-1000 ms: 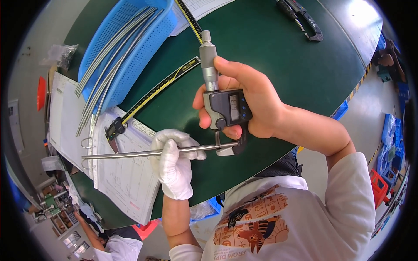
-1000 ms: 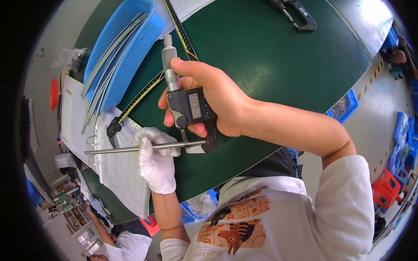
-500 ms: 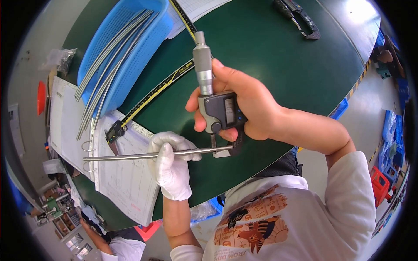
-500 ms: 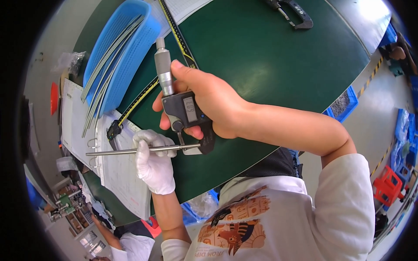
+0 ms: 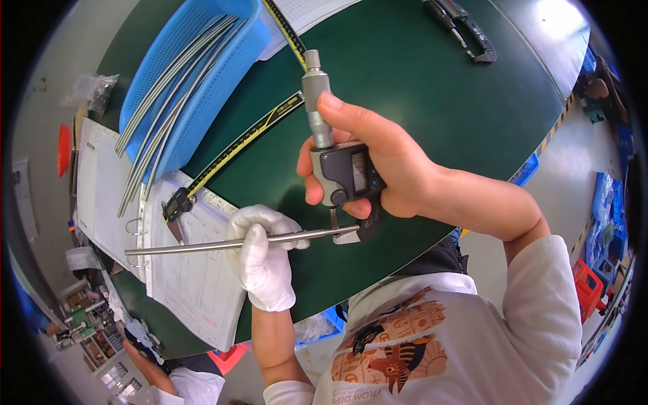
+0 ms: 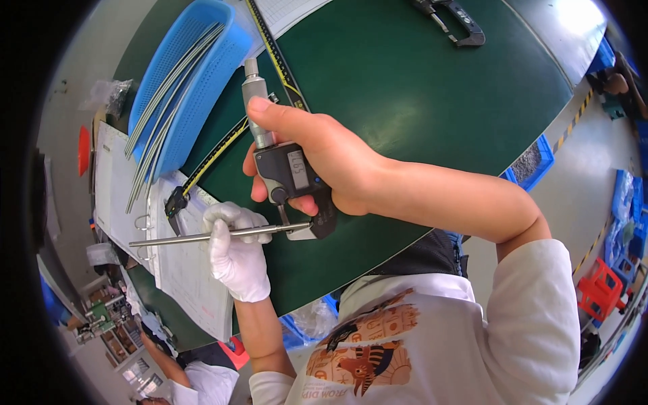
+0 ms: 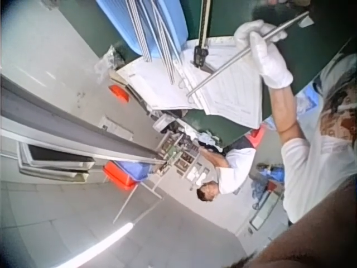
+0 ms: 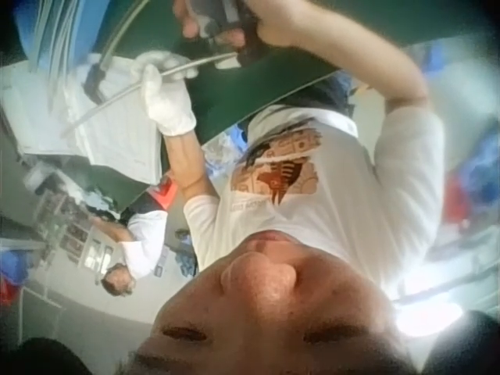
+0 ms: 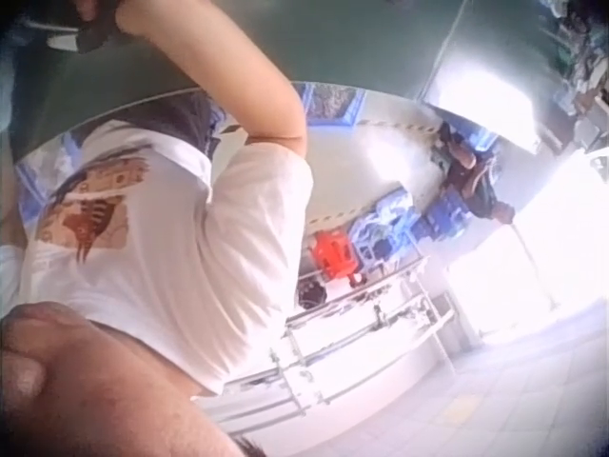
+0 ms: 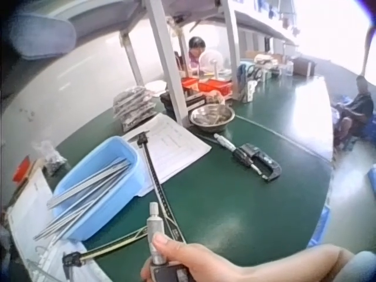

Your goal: Using a digital micrometer and a caliper to measure the diameter of metal rods at a workbench.

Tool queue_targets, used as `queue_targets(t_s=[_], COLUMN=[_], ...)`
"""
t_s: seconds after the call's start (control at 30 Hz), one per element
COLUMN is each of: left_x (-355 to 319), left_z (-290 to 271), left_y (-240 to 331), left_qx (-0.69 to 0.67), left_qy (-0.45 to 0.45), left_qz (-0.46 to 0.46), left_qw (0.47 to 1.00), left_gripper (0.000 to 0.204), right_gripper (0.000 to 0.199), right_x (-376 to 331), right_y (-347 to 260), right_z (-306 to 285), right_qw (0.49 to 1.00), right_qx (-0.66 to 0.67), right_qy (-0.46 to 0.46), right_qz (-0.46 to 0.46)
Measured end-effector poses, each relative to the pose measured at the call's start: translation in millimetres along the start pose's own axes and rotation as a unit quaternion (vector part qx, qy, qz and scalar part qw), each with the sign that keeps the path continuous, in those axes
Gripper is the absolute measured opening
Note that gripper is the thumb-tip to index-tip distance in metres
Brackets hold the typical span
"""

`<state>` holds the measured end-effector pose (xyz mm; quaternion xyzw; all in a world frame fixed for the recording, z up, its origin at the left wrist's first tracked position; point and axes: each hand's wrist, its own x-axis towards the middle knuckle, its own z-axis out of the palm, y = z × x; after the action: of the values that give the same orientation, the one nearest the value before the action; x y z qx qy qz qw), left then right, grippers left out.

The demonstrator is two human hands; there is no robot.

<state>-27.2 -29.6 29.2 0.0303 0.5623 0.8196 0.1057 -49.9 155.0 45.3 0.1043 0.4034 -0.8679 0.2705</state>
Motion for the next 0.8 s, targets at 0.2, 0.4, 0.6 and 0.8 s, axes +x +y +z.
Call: queue_targets(t_s=[0.2, 0.4, 0.6, 0.8], left_x=[1.0, 1.6, 1.4, 1.7], left_z=[-1.3, -2.5, -3.3, -3.0], left_y=[-1.0, 1.8, 1.5, 0.4], left_qx=[-0.001, -0.002, 0.004, 0.005], left_qy=[0.007, 0.005, 0.008, 0.011], left_qz=[-0.006, 0.007, 0.012, 0.010], left_qw=[1.000, 1.000, 1.000, 1.000], left_gripper=[0.025, 0.024, 0.024, 0.024], right_gripper=[0.061, 0.056, 0.057, 0.060], right_x=[-0.7, -4.3, -2.7, 0.3], right_y=[0.5, -4.2, -2.7, -0.3], right_z=[-0.3, 0.8, -0.3, -2.5], right_qw=[1.000, 0.999, 1.000, 1.000], right_qx=[0.008, 0.032, 0.015, -0.015], right_qy=[-0.009, -0.016, -0.008, -0.003], right_qz=[0.000, 0.010, 0.011, -0.003])
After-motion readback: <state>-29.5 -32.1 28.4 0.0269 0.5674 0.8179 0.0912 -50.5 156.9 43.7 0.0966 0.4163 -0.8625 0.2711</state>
